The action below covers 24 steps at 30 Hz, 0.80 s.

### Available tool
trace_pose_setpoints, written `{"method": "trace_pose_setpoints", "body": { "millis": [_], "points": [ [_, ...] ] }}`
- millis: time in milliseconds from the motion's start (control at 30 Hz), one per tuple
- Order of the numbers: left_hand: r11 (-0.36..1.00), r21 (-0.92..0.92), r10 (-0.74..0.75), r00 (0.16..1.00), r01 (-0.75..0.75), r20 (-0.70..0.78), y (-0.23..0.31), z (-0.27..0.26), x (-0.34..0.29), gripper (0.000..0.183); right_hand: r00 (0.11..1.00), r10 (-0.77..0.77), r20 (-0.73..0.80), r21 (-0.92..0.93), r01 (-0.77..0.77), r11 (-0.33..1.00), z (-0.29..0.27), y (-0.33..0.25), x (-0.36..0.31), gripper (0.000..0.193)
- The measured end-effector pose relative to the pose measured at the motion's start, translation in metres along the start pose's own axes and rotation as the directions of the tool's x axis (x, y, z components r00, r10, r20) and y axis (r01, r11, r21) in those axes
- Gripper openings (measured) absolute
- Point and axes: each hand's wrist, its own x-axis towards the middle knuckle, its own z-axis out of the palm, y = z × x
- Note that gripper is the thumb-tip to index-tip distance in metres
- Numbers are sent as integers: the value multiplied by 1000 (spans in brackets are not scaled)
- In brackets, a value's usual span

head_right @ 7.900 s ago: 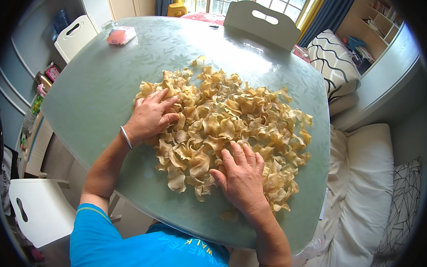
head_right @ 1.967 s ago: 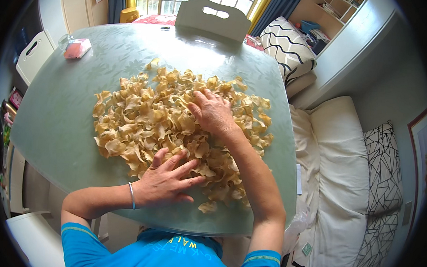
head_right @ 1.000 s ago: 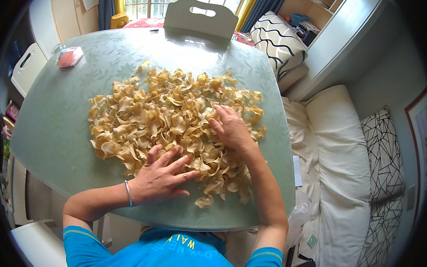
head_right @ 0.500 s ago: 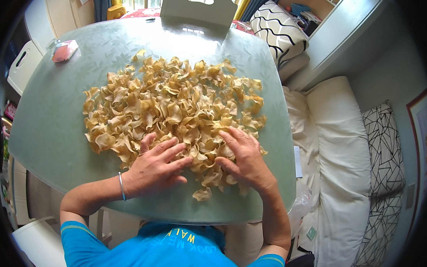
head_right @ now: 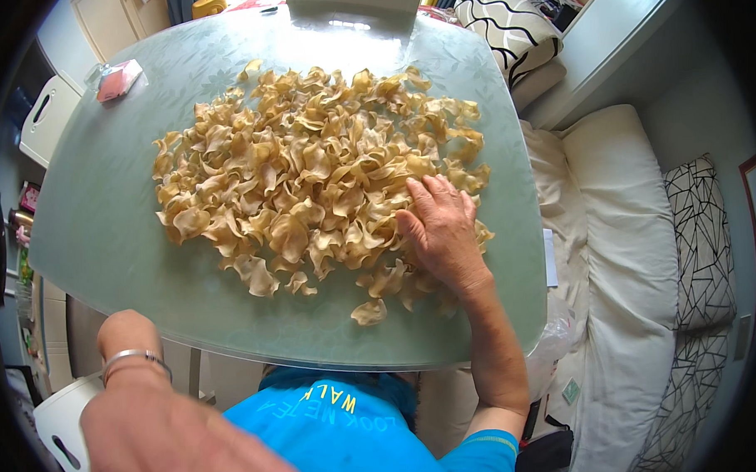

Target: The person sorts dried food pieces by hand on a table, moving individual slices from one pile to another and spreading them out across the surface.

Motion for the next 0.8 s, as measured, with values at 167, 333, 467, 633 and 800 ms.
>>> {"method": "trace_pose_setpoints", "body": {
  "millis": [167,333,467,633,800],
  "points": [
    [991,1,135,991,-135,9,3,16,2,49,998,43,39,-12,-42,999,-15,-10,-10,46],
    [974,-10,226,974,-226,-24,3,18,-1,55,998,68,17,41,-68,997,-37,-12,-28,45],
    [959,-61,274,961,-277,-45,4,15,-3,59,985,162,-65,5,-162,987,-36,-10,-54,54],
    [924,-112,370,929,-365,23,7,-3,-10,65,981,181,-69,-49,-184,982,-14,4,-64,64],
    [915,-19,404,910,-404,91,17,-5,-8,71,994,87,-63,128,-78,989,-6,-20,-46,71]
  ]
}}
